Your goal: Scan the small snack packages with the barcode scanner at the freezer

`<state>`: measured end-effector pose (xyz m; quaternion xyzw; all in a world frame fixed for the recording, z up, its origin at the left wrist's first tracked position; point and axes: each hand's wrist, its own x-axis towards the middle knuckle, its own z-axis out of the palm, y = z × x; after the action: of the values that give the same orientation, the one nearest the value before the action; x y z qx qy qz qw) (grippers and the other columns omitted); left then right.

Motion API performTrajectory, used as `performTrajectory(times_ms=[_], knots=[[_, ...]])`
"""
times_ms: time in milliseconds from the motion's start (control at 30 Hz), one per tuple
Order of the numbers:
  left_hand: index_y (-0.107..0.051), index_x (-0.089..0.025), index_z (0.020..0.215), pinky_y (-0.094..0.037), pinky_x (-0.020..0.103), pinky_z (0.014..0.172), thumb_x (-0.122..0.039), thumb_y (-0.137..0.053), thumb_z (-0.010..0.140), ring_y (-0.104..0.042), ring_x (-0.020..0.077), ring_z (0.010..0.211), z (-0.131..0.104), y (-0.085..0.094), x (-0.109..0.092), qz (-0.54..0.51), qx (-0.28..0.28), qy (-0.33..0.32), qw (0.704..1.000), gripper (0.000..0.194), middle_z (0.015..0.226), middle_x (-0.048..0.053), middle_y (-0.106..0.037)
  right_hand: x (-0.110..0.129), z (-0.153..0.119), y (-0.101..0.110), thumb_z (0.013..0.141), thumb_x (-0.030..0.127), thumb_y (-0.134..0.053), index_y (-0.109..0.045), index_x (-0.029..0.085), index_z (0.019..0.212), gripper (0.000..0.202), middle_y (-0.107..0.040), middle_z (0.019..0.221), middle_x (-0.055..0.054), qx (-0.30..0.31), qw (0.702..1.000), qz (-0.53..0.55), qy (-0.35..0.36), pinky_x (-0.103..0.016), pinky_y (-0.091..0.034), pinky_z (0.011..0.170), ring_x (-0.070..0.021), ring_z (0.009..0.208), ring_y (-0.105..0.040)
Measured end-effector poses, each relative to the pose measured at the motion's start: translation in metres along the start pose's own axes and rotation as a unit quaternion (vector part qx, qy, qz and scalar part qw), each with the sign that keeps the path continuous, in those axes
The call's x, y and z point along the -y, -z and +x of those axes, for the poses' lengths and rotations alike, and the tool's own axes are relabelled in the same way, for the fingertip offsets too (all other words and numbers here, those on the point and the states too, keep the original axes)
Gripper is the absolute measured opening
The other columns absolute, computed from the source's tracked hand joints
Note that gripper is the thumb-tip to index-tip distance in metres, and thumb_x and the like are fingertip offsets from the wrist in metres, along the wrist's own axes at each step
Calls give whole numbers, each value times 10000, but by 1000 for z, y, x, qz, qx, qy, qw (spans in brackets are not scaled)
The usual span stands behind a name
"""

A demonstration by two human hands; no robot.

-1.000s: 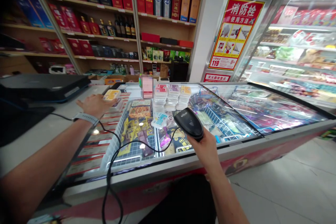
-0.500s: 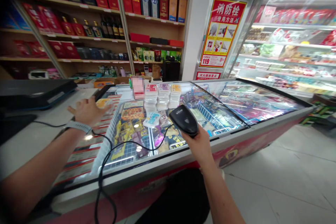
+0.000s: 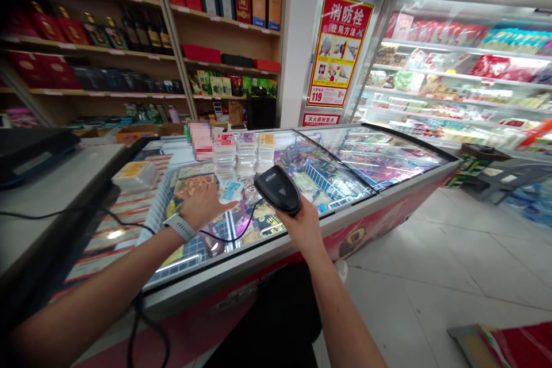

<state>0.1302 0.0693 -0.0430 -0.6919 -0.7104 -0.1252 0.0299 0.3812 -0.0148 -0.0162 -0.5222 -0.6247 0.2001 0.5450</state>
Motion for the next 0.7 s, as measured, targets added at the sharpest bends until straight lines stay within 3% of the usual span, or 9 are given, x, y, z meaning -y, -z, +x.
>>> performTrajectory(times_ms=[200, 267, 333, 467, 567, 700], knots=[[-604, -156, 1102, -316, 552, 1087, -704, -574, 745, -606, 360, 1128, -3, 11, 12, -15, 8, -13, 1000, 655, 1118, 180, -690, -2, 1, -4, 719, 308, -704, -716, 176, 920, 241, -717, 784, -12, 14, 1000, -15, 6, -298, -503, 700, -207, 733, -634], [-596, -172, 1138, -262, 556, 1126, -677, -596, 753, -580, 351, 1169, -8, 14, 22, -21, -33, -29, 999, 634, 1187, 167, -669, -2, 2, -7, 718, 293, -694, -709, 179, 906, 221, -700, 753, -6, 25, 999, -33, 16, -285, -487, 675, -196, 704, -618], [-578, -188, 1202, -201, 575, 1152, -632, -622, 767, -554, 348, 1197, -13, 17, 36, -25, -109, -58, 992, 624, 1246, 155, -642, 0, 3, -10, 719, 280, -683, -700, 180, 892, 201, -685, 737, -3, 46, 997, -50, 26, -277, -472, 659, -190, 691, -610], [-572, -174, 1243, -115, 602, 1171, -585, -644, 788, -542, 364, 1170, -22, 21, 62, -6, -241, -88, 966, 617, 1206, 164, -638, 7, 5, -20, 726, 247, -658, -696, 178, 925, 214, -698, 798, -21, 89, 992, -86, 35, -285, -461, 692, -205, 749, -629], [-574, -145, 1236, -103, 597, 1177, -566, -647, 796, -532, 370, 1153, -26, 24, 70, 3, -279, -87, 956, 613, 1158, 174, -637, 13, 7, -30, 723, 226, -656, -691, 185, 933, 217, -700, 829, -24, 118, 986, -108, 46, -282, -449, 703, -207, 771, -632], [-566, -136, 1235, -127, 590, 1174, -544, -632, 818, -530, 365, 1130, -29, 26, 72, 19, -285, -81, 955, 587, 1161, 173, -631, 20, 11, -43, 741, 246, -662, -673, 186, 902, 172, -689, 826, -29, 153, 979, -122, 62, -282, -437, 697, -206, 764, -624]])
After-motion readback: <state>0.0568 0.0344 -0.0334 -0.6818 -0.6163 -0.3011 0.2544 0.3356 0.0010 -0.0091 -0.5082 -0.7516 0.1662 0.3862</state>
